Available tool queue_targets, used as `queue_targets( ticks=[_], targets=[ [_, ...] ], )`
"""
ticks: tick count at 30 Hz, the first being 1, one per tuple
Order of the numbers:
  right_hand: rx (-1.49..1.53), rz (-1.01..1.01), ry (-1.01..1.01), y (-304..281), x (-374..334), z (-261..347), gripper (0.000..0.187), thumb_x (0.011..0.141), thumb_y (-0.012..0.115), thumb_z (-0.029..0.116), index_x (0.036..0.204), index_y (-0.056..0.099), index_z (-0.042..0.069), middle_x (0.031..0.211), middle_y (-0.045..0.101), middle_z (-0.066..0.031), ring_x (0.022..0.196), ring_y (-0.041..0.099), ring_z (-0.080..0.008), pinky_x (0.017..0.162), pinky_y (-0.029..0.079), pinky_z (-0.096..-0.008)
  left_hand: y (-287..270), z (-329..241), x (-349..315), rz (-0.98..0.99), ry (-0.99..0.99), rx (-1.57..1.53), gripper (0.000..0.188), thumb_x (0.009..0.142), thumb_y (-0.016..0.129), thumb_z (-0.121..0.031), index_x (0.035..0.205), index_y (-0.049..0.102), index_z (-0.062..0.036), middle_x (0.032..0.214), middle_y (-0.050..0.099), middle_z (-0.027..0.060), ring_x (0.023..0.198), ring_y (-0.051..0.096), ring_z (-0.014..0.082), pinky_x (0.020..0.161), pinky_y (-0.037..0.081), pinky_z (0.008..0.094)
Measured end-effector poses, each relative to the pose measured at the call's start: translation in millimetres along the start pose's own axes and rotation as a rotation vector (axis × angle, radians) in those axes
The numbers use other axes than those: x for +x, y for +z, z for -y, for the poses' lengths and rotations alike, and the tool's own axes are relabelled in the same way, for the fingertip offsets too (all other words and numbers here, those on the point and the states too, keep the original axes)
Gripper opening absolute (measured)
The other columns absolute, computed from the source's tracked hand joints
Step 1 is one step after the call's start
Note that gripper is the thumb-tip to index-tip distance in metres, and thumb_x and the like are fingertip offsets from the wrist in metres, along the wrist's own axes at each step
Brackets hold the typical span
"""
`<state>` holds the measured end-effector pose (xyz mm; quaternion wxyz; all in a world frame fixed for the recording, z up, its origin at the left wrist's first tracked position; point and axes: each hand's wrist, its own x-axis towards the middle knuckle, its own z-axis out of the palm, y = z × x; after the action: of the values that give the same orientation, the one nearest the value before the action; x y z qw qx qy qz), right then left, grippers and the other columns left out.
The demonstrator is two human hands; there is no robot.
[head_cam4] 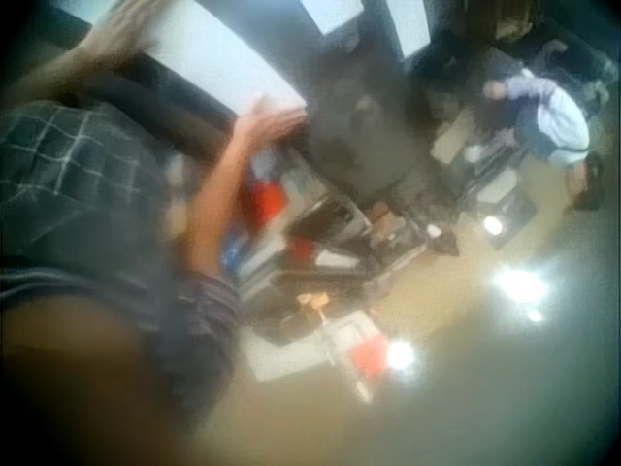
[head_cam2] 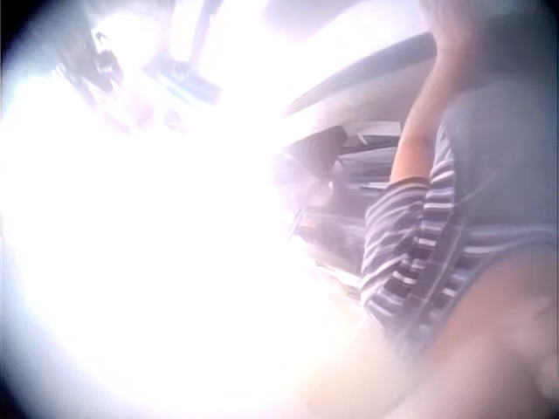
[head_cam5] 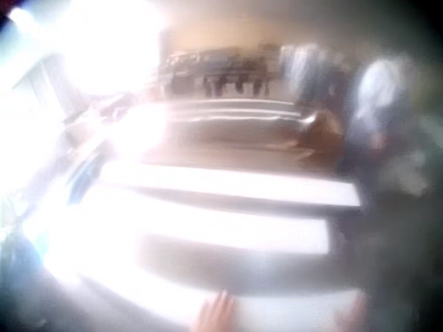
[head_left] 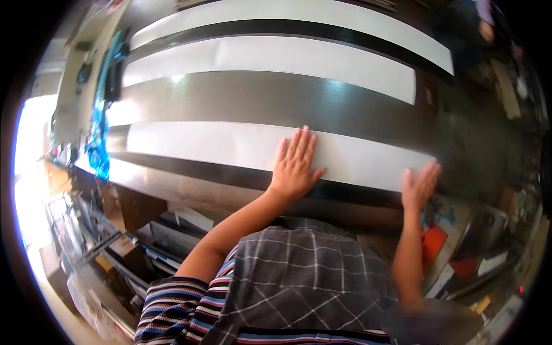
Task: The person applies white and black adhesive strips to a large curved metallic surface. They peel off backing, align, and smooth each strip by hand, occasionally lifting and repositioning sections to ensure adhesion.
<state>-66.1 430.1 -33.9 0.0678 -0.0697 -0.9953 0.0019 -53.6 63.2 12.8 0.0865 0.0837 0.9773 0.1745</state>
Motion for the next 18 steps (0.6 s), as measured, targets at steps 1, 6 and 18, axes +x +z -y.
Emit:
queue_targets(
  ticks=[1,6,18],
  targets=[
    [0.004,-0.028,-0.026,3.3,-0.4,-1.4,0.083,0.09,0.051,0.049,0.147,0.019,-0.003,0.152,0.019,-0.028,0.141,0.02,-0.0409,0.112,0.022,-0.0514,-5.2,19.2,-2.2,-0.022,-0.094,0.025,0.081,0.089,0.055,-0.044,0.148,0.021,-0.0016,0.156,0.016,0.0182,0.145,0.012,0.031,0.116,0.011,0.0487],
    [-0.002,-0.033,-0.001,8.9,-2.2,-8.2,0.082,0.091,0.051,0.048,0.147,0.019,-0.003,0.152,0.019,-0.0268,0.141,0.022,-0.0397,0.112,0.022,-0.0498,-30.6,119.8,-21.7,-0.138,-0.345,0.209,0.081,0.09,0.054,-0.045,0.148,0.018,-0.0012,0.155,0.016,0.0197,0.145,0.012,0.032,0.116,0.012,0.0483],
    [0.245,0.101,-0.073,-30.2,-26.9,246.2,0.071,0.097,0.042,0.041,0.15,0.015,0.002,0.156,0.014,-0.0206,0.145,0.011,-0.0359,0.113,0.012,-0.0554,-160.2,423.4,-132.9,-0.486,-1.018,-0.009,0.056,0.085,0.06,-0.039,0.128,0.052,-0.0034,0.133,0.049,0.0184,0.123,0.047,0.0338,0.102,0.038,0.0415]
  ],
)
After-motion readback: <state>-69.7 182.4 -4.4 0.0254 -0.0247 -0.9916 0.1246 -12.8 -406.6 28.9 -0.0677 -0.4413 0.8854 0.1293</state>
